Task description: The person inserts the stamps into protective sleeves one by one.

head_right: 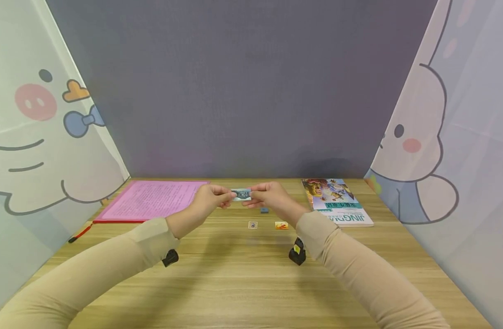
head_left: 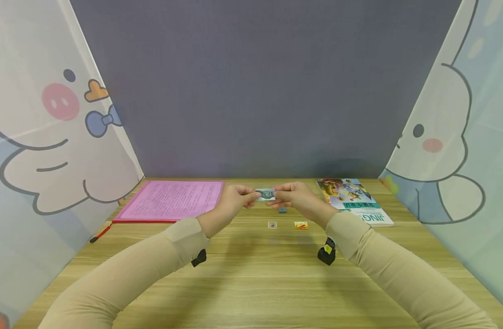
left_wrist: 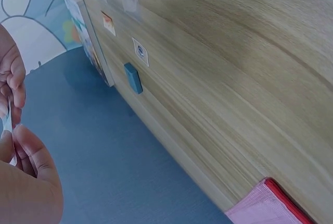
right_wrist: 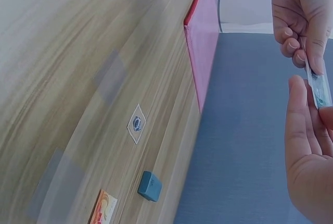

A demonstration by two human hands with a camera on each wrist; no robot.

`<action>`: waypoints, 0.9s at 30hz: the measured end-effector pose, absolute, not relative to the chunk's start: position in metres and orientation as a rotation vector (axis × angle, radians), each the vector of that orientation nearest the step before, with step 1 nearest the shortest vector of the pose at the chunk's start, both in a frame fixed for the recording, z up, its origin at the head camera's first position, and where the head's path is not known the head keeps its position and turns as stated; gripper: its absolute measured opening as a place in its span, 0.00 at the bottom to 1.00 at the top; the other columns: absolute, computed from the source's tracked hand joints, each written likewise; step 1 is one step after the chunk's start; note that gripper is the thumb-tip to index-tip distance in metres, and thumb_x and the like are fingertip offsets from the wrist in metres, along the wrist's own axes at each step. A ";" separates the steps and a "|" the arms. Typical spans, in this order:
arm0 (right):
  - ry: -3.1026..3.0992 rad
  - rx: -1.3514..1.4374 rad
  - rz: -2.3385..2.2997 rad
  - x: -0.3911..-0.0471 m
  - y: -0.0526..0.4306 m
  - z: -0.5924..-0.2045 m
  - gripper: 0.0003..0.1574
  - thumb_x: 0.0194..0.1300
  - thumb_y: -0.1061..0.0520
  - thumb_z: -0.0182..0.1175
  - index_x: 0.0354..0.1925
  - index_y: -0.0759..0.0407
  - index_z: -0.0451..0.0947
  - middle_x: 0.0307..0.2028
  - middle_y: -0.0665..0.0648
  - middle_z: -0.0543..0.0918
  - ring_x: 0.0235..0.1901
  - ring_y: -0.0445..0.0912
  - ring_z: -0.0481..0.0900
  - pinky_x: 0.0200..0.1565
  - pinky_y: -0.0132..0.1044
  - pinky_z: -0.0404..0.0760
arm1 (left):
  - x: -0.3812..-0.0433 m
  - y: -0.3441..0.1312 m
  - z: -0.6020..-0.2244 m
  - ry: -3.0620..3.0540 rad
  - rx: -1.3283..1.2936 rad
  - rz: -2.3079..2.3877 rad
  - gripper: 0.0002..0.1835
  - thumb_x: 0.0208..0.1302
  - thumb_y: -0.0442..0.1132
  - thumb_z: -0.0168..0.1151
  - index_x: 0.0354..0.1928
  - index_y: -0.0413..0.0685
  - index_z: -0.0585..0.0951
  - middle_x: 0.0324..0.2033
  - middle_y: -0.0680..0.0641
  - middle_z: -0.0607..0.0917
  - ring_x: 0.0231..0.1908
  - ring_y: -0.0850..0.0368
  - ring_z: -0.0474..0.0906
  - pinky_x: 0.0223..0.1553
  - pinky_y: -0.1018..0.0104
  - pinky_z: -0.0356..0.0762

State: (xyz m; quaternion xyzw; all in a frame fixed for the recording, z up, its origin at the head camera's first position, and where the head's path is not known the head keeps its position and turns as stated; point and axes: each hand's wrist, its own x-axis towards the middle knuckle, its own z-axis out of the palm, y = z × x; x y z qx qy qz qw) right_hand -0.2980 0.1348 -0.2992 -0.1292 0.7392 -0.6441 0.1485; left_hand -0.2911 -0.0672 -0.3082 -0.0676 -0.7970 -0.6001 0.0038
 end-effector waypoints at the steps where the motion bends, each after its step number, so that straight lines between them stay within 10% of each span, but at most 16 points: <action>1: 2.123 -0.368 -1.856 -0.298 0.135 -0.300 0.19 0.72 0.63 0.52 0.57 0.73 0.71 0.53 0.74 0.79 0.40 0.46 0.87 0.52 0.44 0.83 | -0.291 -0.067 -0.308 -2.495 -0.217 -1.883 0.09 0.60 0.37 0.69 0.35 0.35 0.86 0.23 0.48 0.85 0.24 0.57 0.80 0.31 0.69 0.83; 27: 2.154 -0.384 -1.886 -0.295 0.134 -0.299 0.21 0.70 0.63 0.55 0.58 0.74 0.70 0.45 0.60 0.83 0.39 0.43 0.85 0.60 0.50 0.77 | -0.292 -0.067 -0.309 -2.461 -0.239 -1.902 0.10 0.59 0.37 0.70 0.31 0.34 0.84 0.23 0.45 0.85 0.20 0.62 0.77 0.32 0.63 0.85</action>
